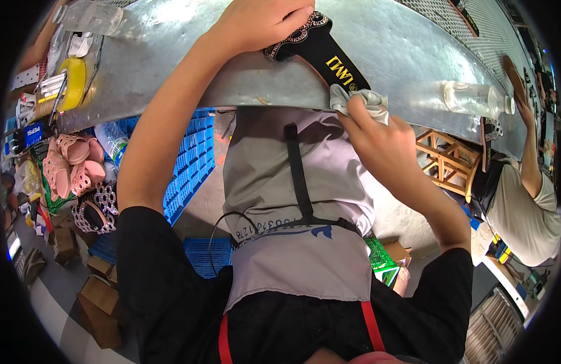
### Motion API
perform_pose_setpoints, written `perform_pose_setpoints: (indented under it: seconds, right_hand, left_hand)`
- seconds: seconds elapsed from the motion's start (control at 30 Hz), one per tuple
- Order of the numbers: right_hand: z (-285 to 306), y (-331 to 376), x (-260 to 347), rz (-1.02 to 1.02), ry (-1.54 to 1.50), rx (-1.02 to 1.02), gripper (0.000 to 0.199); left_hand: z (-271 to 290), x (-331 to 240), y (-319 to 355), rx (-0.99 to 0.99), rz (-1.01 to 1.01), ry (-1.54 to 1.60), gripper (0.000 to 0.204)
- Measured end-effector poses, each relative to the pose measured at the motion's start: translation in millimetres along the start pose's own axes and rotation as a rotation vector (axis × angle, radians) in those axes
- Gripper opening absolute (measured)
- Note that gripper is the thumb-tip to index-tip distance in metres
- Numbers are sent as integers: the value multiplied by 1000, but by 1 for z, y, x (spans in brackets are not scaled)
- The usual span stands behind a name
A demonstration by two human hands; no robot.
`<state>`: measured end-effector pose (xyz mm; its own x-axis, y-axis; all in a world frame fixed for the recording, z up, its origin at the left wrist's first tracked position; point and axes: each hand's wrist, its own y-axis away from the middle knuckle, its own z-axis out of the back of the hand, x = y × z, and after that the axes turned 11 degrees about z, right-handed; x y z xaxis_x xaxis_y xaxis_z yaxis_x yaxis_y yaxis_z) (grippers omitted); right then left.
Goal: Cleaning and assembling components of slippers/sandals on a factory conveyor belt.
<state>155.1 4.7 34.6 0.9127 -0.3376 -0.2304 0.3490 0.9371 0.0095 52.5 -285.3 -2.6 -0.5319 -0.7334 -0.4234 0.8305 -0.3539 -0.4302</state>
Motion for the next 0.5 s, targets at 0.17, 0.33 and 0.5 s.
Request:
perform_pose_setpoints:
  seconds: [0.17,0.33,0.5]
  right_hand:
    - [7,13,4,-17,53,22,23]
    - [2,1,2,-14,-27,59,25]
    - [12,10,5,-69,-83,22,27]
  left_hand:
    - [-2,-1,2,3,-12,41,12]
    - [-1,-2,-2,25,-1,35,13]
    - [-13,13,6,6,1,43,13]
